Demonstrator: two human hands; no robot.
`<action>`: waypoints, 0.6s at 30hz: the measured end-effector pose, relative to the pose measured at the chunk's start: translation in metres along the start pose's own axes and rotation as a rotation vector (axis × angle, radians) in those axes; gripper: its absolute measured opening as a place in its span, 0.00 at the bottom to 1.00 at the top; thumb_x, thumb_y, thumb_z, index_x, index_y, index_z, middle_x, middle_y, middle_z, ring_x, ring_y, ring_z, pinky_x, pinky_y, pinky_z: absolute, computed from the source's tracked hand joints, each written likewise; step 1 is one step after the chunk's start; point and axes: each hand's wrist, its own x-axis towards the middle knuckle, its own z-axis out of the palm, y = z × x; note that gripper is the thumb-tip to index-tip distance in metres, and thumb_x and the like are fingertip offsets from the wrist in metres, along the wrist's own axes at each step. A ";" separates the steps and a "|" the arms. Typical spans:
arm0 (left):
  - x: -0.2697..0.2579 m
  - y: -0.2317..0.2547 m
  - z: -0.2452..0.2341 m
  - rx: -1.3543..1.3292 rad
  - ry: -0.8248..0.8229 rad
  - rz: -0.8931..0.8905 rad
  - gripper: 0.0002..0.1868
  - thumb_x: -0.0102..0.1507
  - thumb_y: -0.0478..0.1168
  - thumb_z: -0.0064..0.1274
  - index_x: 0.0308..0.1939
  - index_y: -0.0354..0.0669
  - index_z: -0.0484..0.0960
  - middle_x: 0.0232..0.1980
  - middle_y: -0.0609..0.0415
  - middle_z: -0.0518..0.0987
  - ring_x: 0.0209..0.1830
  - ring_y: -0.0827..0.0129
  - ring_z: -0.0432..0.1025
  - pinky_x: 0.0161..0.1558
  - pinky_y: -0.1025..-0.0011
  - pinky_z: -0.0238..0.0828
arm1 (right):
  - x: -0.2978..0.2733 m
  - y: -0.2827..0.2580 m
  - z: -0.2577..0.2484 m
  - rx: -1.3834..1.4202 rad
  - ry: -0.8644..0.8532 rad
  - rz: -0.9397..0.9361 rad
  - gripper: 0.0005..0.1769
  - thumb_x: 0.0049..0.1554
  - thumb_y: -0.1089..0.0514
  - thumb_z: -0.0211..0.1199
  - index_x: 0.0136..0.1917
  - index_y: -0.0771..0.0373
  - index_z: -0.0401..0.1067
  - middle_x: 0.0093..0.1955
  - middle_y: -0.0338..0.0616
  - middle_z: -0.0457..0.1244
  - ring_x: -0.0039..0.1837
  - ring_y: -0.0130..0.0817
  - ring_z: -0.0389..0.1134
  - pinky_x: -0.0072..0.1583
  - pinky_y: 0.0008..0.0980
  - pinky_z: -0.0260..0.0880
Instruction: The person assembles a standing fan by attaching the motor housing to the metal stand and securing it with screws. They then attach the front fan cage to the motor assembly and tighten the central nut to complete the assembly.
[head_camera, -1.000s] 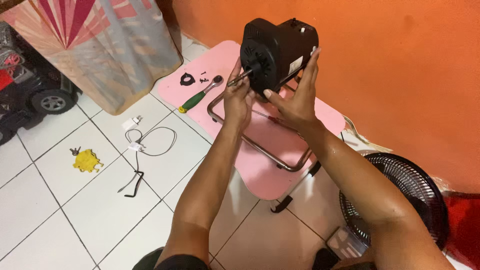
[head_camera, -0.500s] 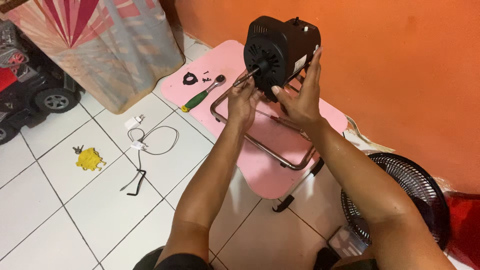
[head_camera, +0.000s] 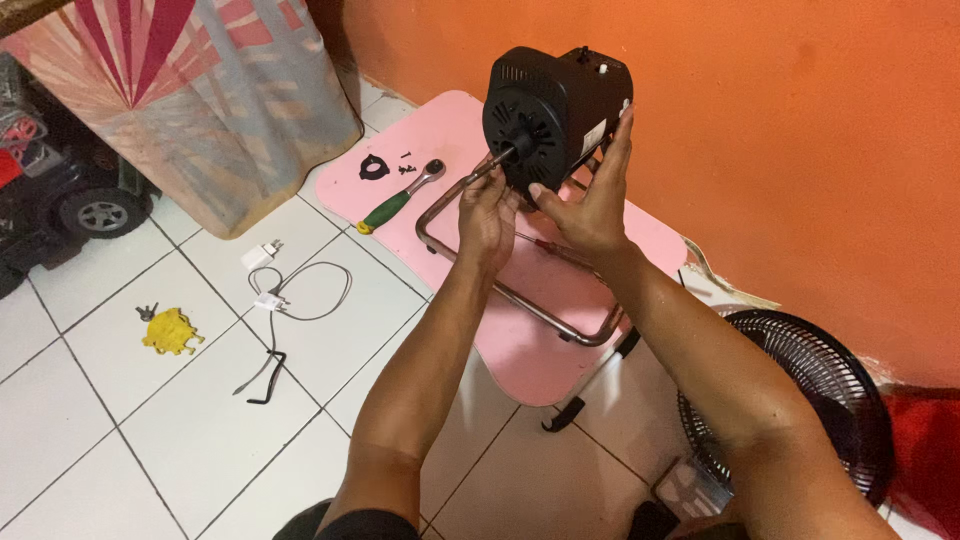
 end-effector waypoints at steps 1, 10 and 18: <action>-0.002 0.001 -0.001 -0.037 -0.020 -0.018 0.15 0.71 0.36 0.48 0.61 0.38 0.75 0.58 0.50 0.79 0.58 0.64 0.74 0.61 0.63 0.74 | -0.003 0.001 0.000 0.064 -0.002 -0.019 0.77 0.54 0.60 0.80 0.85 0.62 0.13 0.87 0.60 0.33 0.88 0.53 0.44 0.86 0.50 0.52; -0.005 0.009 0.000 -0.032 -0.244 -0.025 0.18 0.73 0.37 0.44 0.67 0.38 0.71 0.56 0.51 0.78 0.56 0.66 0.74 0.56 0.65 0.73 | 0.002 0.015 -0.011 0.310 -0.096 -0.105 0.73 0.54 0.64 0.70 0.83 0.54 0.10 0.90 0.57 0.28 0.89 0.48 0.40 0.87 0.47 0.50; -0.022 -0.011 0.018 0.228 -0.100 0.185 0.11 0.72 0.27 0.42 0.57 0.38 0.73 0.44 0.63 0.70 0.42 0.80 0.63 0.45 0.77 0.63 | 0.001 0.028 -0.015 0.296 -0.086 -0.101 0.71 0.53 0.54 0.71 0.86 0.53 0.17 0.89 0.55 0.37 0.87 0.46 0.45 0.85 0.43 0.51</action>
